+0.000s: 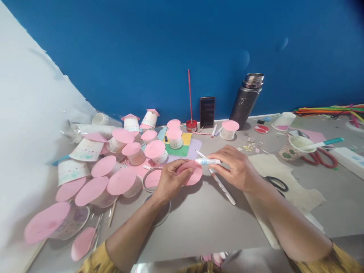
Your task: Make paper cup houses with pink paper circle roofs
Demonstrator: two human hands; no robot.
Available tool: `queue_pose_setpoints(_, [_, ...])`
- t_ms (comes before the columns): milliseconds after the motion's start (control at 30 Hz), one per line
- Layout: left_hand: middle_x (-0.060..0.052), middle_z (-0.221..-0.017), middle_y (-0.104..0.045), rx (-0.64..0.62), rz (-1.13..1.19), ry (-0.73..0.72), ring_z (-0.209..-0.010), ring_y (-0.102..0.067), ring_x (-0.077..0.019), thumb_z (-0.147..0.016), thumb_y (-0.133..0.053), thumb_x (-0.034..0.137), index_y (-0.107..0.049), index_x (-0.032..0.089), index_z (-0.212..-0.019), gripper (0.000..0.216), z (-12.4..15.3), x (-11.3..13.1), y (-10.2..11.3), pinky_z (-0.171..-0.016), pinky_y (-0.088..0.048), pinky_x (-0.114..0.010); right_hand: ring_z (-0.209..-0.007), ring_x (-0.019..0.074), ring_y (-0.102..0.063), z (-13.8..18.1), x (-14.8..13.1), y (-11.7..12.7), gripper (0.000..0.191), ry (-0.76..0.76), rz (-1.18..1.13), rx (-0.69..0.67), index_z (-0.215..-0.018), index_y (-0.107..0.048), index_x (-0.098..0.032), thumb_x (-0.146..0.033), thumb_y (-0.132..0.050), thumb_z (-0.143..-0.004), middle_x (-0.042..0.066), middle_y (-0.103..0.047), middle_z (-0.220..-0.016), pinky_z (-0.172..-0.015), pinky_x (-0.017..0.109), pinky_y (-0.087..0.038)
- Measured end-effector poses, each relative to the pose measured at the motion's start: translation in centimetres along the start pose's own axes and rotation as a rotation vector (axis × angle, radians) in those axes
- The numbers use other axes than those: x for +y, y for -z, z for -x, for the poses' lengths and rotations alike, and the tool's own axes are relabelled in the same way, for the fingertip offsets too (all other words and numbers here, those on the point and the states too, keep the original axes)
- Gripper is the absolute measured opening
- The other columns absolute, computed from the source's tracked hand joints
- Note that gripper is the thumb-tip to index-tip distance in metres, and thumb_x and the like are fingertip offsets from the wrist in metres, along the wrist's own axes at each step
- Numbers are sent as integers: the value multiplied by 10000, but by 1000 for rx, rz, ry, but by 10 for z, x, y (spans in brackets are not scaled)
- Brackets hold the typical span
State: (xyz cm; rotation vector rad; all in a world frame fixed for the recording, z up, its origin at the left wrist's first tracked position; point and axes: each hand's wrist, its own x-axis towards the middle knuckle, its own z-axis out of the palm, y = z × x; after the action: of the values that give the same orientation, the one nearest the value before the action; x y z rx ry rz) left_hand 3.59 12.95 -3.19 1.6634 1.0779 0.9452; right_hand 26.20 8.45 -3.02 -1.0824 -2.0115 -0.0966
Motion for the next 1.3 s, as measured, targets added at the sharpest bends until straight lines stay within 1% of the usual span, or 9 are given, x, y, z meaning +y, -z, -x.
queue_pose_setpoints(167, [-17, -705, -676, -17, -2, 19, -706, -564, -174, -752, -711, 302, -723, 190, -677, 135, -1, -6, -2, -686, -462, -300, -751, 221, -559, 2, -8, -2, 191, 23, 208, -85, -1003, -733, -184, -140, -546, -1003, 76, -691, -786, -721, 368, -430])
queue_pose_setpoints(267, [-24, -728, -675, 13, 11, 86, -718, -563, -182, -742, -727, 336, -741, 189, -736, 147, -2, -8, 0, -662, -457, -301, -765, 226, -575, 2, -3, -5, 164, -179, 155, -2, -927, -740, -193, -207, -587, -984, 83, -701, -797, -718, 372, -425])
queue_pose_setpoints(400, [-29, -743, -667, 51, 87, 198, -674, -543, -164, -734, -751, 381, -775, 179, -826, 223, -3, -6, 4, -604, -434, -283, -738, 196, -608, -1, 8, -3, 252, -751, -414, 271, -1039, -747, -227, -432, -716, -895, 60, -742, -864, -675, 336, -458])
queue_pose_setpoints(467, [-43, -805, -703, 16, 170, 247, -711, -585, -173, -728, -769, 390, -797, 176, -918, 288, -3, -6, 5, -625, -455, -279, -714, 172, -595, -4, 9, -2, 352, -936, -823, 263, -1025, -755, -222, -516, -760, -832, 62, -742, -874, -635, 310, -459])
queue_pose_setpoints(567, [-62, -846, -736, -62, 298, 302, -746, -630, -192, -712, -799, 416, -805, 166, -1007, 387, -1, -6, 3, -652, -480, -285, -686, 139, -554, -8, 5, -3, 323, -1061, -1253, 126, -916, -752, -198, -437, -850, -723, 63, -718, -883, -590, 280, -449])
queue_pose_setpoints(700, [-62, -816, -733, -81, 340, 291, -714, -619, -177, -692, -821, 395, -807, 145, -968, 372, 0, -7, -1, -645, -468, -281, -688, 128, -519, -12, -7, -12, 296, -1086, -1437, 23, -855, -715, -185, -250, -861, -605, 34, -642, -846, -550, 256, -432])
queue_pose_setpoints(900, [-40, -735, -694, -100, 299, 289, -659, -589, -165, -676, -821, 404, -772, 141, -826, 307, 3, -7, -5, -604, -433, -280, -587, 105, -421, -7, -17, -29, 408, -1083, -1140, 83, -699, -587, -197, -418, -907, -577, -55, -460, -628, -527, 252, -355])
queue_pose_setpoints(1067, [-27, -730, -684, -116, 234, 275, -668, -574, -154, -696, -809, 405, -771, 141, -817, 293, 4, -4, -6, -620, -414, -271, -592, 106, -437, -2, -17, -30, 423, -939, -799, -76, -948, -765, -197, -444, -882, -625, -55, -533, -645, -565, 256, -362])
queue_pose_setpoints(1300, [-31, -709, -676, -142, 228, 267, -657, -570, -156, -715, -785, 422, -775, 128, -811, 309, 6, -6, -9, -607, -392, -270, -557, 125, -457, -4, -22, -30, 320, -814, -541, -64, -616, -680, -193, -483, -784, -705, -16, -567, -572, -518, 254, -361])
